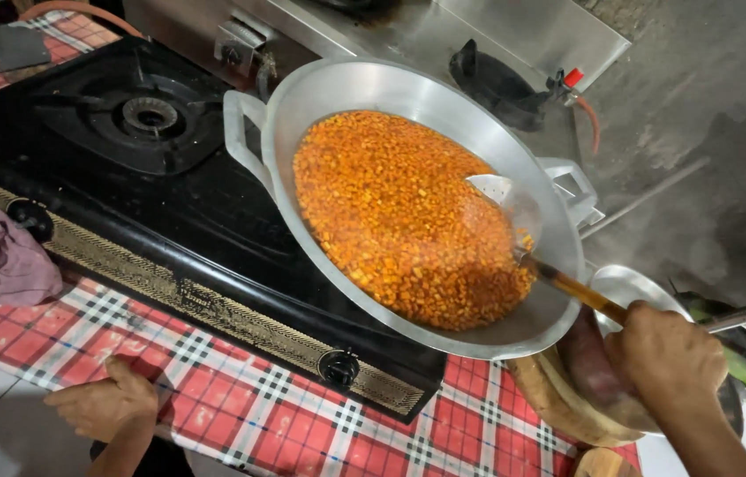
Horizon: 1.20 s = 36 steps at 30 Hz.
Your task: Stirring a large quantity of small orange ingredients in a pan on a gas stove using a slotted spoon.
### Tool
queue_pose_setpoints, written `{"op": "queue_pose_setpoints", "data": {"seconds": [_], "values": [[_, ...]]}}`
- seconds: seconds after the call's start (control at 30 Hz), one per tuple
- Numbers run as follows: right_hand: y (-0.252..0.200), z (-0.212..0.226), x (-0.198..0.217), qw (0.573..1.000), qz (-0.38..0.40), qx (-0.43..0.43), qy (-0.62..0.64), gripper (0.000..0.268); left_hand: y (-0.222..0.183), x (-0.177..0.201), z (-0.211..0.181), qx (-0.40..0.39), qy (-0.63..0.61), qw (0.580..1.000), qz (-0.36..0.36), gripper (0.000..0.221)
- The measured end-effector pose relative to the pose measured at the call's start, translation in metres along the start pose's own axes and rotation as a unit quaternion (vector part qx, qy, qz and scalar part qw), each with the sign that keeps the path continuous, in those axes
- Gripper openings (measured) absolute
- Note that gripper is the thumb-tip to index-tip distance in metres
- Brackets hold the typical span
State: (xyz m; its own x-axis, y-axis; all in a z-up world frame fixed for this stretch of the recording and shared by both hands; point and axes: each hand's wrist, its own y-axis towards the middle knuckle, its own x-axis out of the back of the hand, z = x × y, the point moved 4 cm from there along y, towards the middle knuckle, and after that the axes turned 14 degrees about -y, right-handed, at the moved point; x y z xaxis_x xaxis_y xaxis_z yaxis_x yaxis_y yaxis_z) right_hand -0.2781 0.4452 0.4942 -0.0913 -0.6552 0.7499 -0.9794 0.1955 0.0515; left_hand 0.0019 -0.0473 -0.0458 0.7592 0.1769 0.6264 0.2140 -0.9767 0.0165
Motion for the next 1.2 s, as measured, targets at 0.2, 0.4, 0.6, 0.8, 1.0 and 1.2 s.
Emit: {"op": "queue_pose_setpoints", "data": {"seconds": [0.2,0.4,0.6,0.8,1.0,1.2], "values": [[-0.009,0.003,0.005,0.999,-0.031,0.013,-0.017,0.066,0.0,-0.003,0.0,0.018,-0.023,1.0,0.008,0.117],[-0.014,0.002,0.01,0.999,0.008,0.027,-0.032,0.059,0.004,-0.016,0.009,0.014,0.018,1.0,-0.008,0.113],[-0.03,0.003,0.027,0.998,0.034,0.049,-0.024,0.035,0.003,-0.01,0.005,0.006,0.01,1.0,-0.009,0.116],[-0.03,0.003,0.044,0.994,0.071,0.059,0.052,0.033,0.002,-0.01,0.006,-0.031,0.08,0.994,-0.072,0.115],[-0.009,0.004,0.051,0.985,0.07,0.067,0.141,0.026,-0.004,0.004,-0.008,-0.01,0.01,1.0,-0.013,0.114],[0.003,0.011,0.08,0.988,0.06,0.043,0.132,0.04,-0.004,0.012,-0.015,0.013,-0.027,0.999,0.018,0.12]]}}
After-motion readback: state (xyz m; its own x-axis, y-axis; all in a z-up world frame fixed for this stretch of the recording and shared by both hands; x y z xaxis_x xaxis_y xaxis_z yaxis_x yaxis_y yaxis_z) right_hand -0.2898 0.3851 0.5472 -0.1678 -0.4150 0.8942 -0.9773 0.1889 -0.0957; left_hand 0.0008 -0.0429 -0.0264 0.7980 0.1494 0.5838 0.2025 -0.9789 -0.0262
